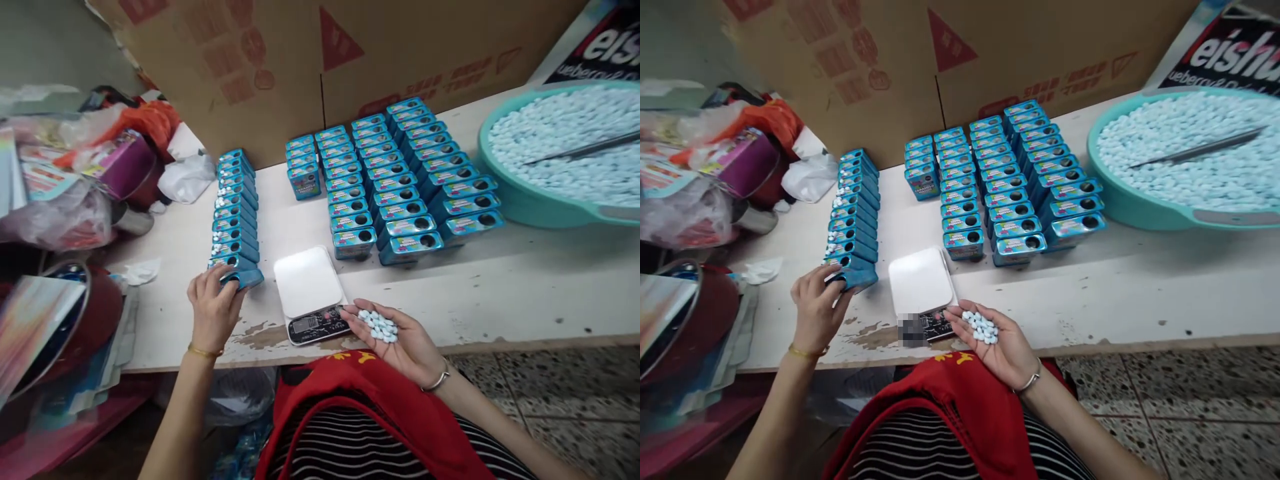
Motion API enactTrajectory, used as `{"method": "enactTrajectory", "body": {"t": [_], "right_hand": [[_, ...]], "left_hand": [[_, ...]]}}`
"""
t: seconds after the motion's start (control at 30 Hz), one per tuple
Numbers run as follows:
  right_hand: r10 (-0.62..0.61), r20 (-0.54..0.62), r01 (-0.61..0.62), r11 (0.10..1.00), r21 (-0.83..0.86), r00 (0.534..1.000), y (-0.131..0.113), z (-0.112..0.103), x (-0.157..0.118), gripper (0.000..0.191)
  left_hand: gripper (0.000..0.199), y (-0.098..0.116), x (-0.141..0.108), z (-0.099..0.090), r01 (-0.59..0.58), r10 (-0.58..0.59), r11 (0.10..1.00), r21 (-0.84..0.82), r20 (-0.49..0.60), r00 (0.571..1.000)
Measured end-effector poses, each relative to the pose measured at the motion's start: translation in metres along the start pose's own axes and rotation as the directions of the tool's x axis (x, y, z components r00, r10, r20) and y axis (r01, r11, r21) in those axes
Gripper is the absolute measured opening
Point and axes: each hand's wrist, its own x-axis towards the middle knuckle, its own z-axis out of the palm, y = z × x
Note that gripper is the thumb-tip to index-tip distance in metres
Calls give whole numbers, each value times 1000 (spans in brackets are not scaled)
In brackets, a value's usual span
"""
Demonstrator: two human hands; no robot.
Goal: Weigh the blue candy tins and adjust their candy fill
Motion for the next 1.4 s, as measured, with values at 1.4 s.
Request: {"method": "enactTrajectory", "body": {"t": [1.4], "right_hand": [[14,-60,-19,995,-96,998,6,-15,-15,9]], "left_hand": [[14,201,1,24,-155,352,829,-538,286,891]]}}
